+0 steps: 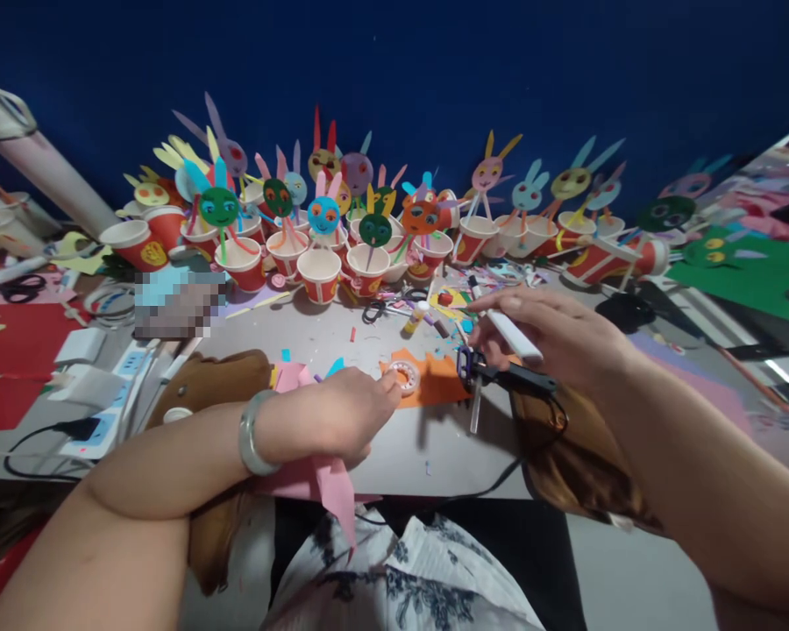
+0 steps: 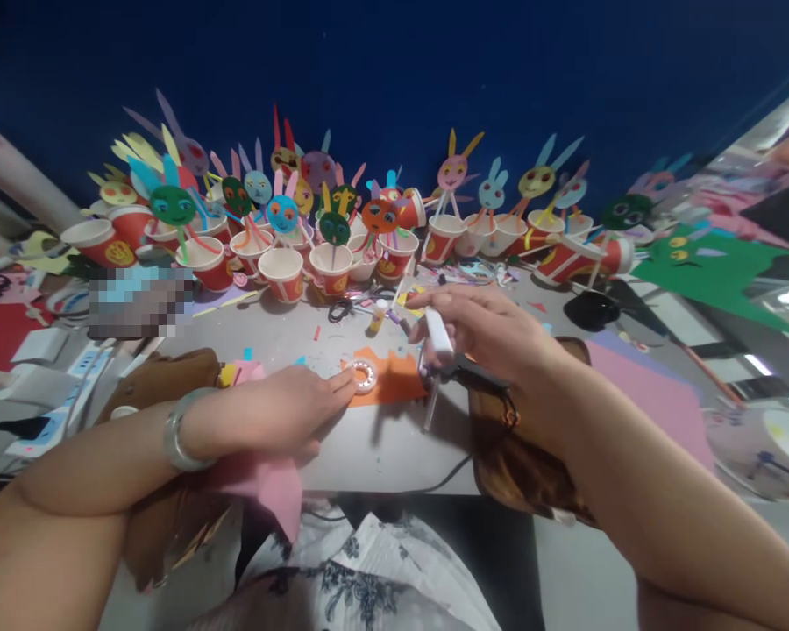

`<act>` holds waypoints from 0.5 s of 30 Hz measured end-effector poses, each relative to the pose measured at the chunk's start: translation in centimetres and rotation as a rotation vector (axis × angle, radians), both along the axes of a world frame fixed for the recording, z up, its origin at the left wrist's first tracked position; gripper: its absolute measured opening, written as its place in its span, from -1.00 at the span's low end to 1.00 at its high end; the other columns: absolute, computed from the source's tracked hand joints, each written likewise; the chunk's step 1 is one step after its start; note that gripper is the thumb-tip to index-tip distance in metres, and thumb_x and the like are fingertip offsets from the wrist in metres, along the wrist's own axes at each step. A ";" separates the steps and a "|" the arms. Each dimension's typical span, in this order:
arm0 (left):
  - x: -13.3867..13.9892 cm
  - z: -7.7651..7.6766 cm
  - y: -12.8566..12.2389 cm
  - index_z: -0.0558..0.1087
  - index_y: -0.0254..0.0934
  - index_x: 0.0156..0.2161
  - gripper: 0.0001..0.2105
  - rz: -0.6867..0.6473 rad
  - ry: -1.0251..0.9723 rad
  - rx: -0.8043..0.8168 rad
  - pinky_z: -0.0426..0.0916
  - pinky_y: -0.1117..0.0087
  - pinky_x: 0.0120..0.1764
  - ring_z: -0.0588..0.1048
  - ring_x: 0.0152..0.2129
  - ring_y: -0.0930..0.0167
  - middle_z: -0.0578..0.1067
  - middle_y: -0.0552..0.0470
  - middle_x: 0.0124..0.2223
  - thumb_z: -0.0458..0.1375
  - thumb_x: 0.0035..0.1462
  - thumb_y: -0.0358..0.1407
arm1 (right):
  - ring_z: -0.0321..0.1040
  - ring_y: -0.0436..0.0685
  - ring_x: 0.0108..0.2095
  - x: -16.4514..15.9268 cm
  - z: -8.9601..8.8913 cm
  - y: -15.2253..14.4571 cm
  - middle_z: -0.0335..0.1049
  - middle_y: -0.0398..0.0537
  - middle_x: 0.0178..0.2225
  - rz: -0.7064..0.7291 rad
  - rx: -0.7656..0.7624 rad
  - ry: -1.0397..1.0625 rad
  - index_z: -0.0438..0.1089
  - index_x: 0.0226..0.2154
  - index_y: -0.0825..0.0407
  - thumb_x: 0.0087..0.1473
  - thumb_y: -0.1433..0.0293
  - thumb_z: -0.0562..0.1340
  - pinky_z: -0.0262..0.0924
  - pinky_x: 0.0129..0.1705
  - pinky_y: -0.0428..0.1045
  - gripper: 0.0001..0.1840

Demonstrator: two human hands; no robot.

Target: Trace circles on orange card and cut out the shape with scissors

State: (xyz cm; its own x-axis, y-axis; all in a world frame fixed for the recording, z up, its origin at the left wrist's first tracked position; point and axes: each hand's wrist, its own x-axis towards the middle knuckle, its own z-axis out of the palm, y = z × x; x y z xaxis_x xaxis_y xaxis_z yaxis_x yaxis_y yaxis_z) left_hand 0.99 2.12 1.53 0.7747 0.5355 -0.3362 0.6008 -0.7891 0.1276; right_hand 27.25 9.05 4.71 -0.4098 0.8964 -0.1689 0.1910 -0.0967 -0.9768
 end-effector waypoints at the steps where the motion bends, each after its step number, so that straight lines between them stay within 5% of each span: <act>1: -0.1 0.0 -0.1 0.23 -0.50 0.26 -0.33 -0.004 0.004 0.002 0.27 0.30 -0.45 0.52 -0.36 0.28 0.36 -0.37 0.24 0.16 -0.01 -0.39 | 0.50 0.10 -0.54 -0.3 -0.2 -0.2 0.58 -0.02 -0.42 0.002 -0.055 0.090 0.45 -0.19 0.02 0.04 0.16 0.34 0.38 -0.48 -0.02 -0.66; 5: 0.0 0.3 -0.2 0.19 -0.54 0.29 -0.33 -0.015 0.007 -0.002 0.30 0.30 -0.42 0.53 -0.34 0.27 0.39 -0.40 0.22 0.14 0.03 -0.41 | 0.54 0.11 -0.47 -1.6 -1.2 -0.5 0.59 -0.06 -0.40 0.098 -0.042 0.119 0.36 -0.16 -0.01 -0.02 0.24 0.43 0.42 -0.39 -0.01 -0.60; 9: 0.6 1.4 -0.1 0.18 -0.56 0.29 -0.30 0.029 0.080 -0.049 0.31 0.33 -0.43 0.54 -0.35 0.28 0.38 -0.48 0.20 0.17 0.00 -0.46 | 0.47 0.09 -0.55 -4.0 -1.8 -0.6 0.56 -0.02 -0.40 0.210 0.055 -0.095 0.31 -0.11 0.02 0.22 0.01 0.20 0.35 -0.48 0.01 -0.57; 15: 0.4 1.3 -0.4 0.24 -0.49 0.26 -0.38 0.041 0.018 -0.023 0.34 0.32 -0.37 0.53 -0.30 0.25 0.42 -0.44 0.16 0.11 0.04 -0.51 | 0.37 0.10 -0.42 -7.6 -2.4 1.3 0.46 -0.07 -0.44 0.333 0.516 -0.497 0.43 -0.26 0.03 0.25 0.17 0.11 0.22 -0.35 -0.03 -0.69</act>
